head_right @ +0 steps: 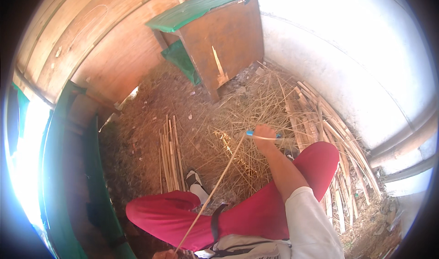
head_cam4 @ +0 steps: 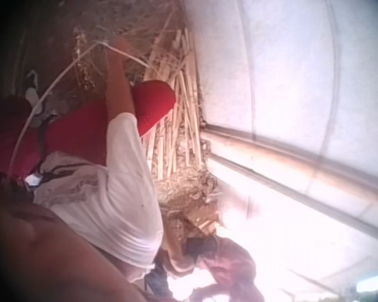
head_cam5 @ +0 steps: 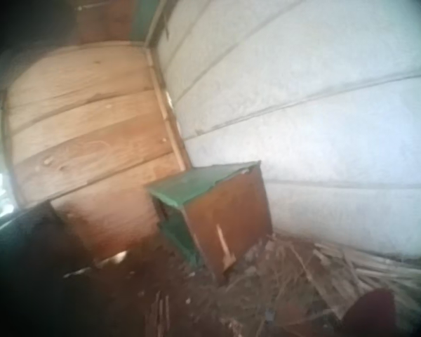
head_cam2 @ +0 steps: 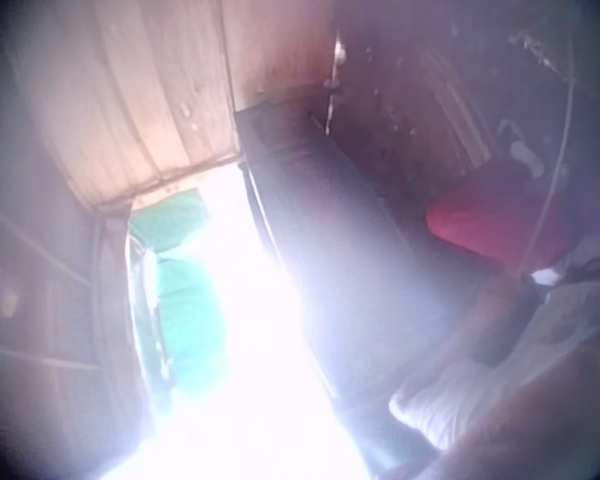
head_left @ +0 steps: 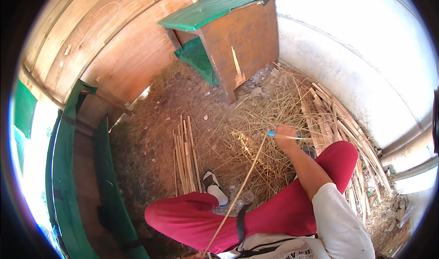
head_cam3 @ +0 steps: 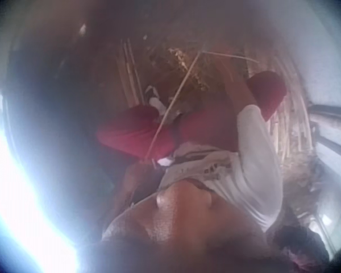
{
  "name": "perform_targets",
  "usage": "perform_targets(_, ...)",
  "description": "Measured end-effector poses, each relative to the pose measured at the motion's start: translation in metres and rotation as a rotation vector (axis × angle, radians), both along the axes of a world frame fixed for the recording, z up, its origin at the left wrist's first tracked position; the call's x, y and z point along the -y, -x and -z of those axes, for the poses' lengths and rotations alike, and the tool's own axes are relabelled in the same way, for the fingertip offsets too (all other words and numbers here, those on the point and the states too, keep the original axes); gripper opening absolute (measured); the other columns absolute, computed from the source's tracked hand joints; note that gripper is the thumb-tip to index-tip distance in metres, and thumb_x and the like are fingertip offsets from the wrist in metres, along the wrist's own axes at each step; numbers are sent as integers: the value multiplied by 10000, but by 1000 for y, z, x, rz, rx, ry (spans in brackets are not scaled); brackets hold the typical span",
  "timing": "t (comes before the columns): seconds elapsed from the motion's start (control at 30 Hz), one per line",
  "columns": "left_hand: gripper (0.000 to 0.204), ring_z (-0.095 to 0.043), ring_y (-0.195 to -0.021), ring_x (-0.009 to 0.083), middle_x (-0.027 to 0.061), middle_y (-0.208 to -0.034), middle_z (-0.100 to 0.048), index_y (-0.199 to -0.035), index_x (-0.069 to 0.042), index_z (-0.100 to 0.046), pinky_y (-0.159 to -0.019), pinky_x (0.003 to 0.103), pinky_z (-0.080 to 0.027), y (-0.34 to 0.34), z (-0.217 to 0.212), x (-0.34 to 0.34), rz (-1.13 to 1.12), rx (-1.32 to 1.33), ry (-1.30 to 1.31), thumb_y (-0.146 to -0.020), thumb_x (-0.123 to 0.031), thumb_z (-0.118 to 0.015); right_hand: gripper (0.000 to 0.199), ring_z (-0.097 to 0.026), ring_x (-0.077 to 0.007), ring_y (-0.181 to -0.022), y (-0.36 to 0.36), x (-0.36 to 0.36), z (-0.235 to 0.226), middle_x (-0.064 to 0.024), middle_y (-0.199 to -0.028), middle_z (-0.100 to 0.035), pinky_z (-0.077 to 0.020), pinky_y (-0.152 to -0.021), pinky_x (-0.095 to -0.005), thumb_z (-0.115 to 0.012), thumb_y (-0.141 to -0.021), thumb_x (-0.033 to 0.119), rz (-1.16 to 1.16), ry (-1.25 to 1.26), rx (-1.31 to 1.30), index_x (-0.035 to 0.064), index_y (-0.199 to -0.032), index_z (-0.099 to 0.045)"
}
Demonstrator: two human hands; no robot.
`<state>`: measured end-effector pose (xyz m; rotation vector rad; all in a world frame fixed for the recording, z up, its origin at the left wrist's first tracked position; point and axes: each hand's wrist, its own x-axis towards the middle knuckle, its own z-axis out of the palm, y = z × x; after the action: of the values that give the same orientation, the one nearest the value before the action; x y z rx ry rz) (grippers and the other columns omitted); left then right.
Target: The person sits on the ground and uses a utility knife to shave and sharpen a long wooden stick. They then switch to a machete to further shape and smooth the stick, repeatedly turning it to work on different sides.
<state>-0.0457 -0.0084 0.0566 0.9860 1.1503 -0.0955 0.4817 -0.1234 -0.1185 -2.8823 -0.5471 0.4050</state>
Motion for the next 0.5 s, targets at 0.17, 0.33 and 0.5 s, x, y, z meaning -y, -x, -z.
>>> perform_targets(0.17,345,-526,-608,113,19,-721,-580,-949,-27,-628,-575,286,-438,-3,-4,-2,6,-7,11,-1032,-333,-491,189,-706,-328,-911,-1,-1,13,-174,-971,-705,-566,-774,-422,-581,-894,148,-37,2,47,38,-934,-729)
perform_targets(0.33,347,-538,-617,125,30,-735,-591,-964,-30,-630,-586,296,-448,-3,-9,-2,6,-20,7,-1032,-340,-490,207,-703,-317,-946,1,-7,8,-173,-981,-711,-568,-810,-413,-575,-908,150,18,-20,-47,46,-991,-733)
perform_targets(0.5,350,-550,-625,136,40,-749,-603,-980,-33,-633,-597,306,-459,1,-12,0,-6,-20,8,-1032,-348,-489,174,-708,-310,-754,-3,-8,22,-168,-820,-689,-570,-642,-418,-617,-877,161,-21,-44,64,23,-830,-710)
